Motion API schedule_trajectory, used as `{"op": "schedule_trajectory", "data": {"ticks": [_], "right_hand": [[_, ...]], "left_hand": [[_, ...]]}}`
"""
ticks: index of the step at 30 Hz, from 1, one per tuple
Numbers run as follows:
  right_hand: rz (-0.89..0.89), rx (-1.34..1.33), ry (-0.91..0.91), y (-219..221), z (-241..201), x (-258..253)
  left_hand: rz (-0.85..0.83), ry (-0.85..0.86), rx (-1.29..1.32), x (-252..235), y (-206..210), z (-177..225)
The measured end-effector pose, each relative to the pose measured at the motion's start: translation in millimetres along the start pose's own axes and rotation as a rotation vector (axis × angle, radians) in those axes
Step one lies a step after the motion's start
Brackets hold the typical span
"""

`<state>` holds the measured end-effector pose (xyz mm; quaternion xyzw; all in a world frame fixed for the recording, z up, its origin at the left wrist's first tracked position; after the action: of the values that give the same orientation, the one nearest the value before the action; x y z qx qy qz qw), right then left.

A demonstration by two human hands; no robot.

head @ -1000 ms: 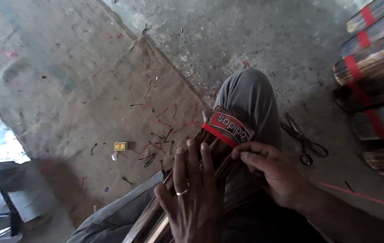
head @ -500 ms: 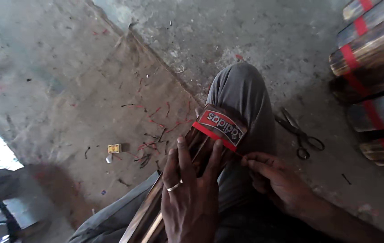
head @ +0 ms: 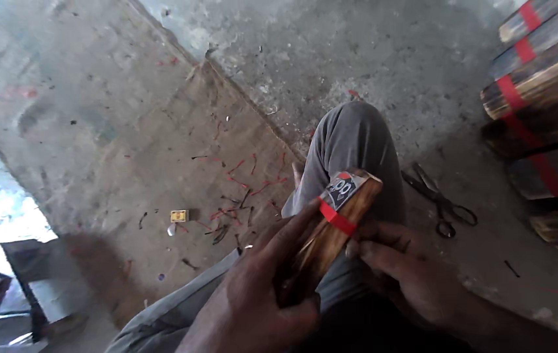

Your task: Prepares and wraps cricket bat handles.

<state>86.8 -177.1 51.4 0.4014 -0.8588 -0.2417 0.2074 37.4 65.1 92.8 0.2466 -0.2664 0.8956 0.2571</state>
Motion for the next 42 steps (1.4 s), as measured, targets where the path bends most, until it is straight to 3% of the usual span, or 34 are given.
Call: {"op": "schedule_trajectory", "data": {"ticks": [2,4,7,9,13,16,20,25,31,33,39,42], "right_hand": [[0.005,0.012,-0.019,2.3,-0.9,-2.6],[0.054,0.065,0.033,-1.9,4.8,-7.1],[0.115,0.102,0.101,-13.9,14.2,-18.4],[0.155,0.127,0.142,-15.4,17.5,-22.6],[0.225,0.202,0.199,-18.6,27.7,-13.6],[0.298,0.144,0.24,-28.8,38.5,4.7],[0.338,0.059,0.21,-35.2,42.6,19.6],[0.252,0.1,0.188,-34.0,35.9,16.1],[0.042,0.147,0.075,-12.2,3.8,0.1],[0.02,0.167,0.039,-9.0,-2.2,-5.9],[-0.041,0.411,-0.038,-19.4,-5.8,-21.0],[0.015,0.8,-0.15,-27.6,-7.5,-20.1]], "left_hand": [[-0.051,0.056,0.163,-3.3,0.7,-8.5],[-0.003,0.088,0.169,-6.2,0.7,-15.0],[0.363,0.059,-0.206,-3.7,2.4,-10.8],[0.553,-0.062,-0.491,-9.4,25.4,-12.2],[0.6,-0.311,-0.768,-42.9,91.8,-27.1],[0.655,-0.333,-0.781,-50.6,97.3,-35.7],[0.613,-0.342,-0.758,-46.8,88.3,-36.4],[0.541,-0.282,-0.66,-37.7,72.5,-33.5],[0.07,-0.147,-0.125,1.5,17.4,-16.9],[-0.015,-0.086,0.006,3.9,4.6,-17.6],[-0.104,0.237,0.144,-5.7,-11.8,-22.7],[-0.102,0.343,0.15,-13.5,-15.1,-24.2]]}}
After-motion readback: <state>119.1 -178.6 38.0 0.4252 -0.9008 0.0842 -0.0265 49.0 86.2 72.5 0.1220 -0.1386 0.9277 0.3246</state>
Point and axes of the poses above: each hand's wrist, its own x-axis away from the middle knuckle, its own y-axis out of the palm, z = x × y, the point moved 1 cm from there along -x, towards the middle knuckle, and after that the axes turned 14 degrees about -z, right-handed, at the moved point
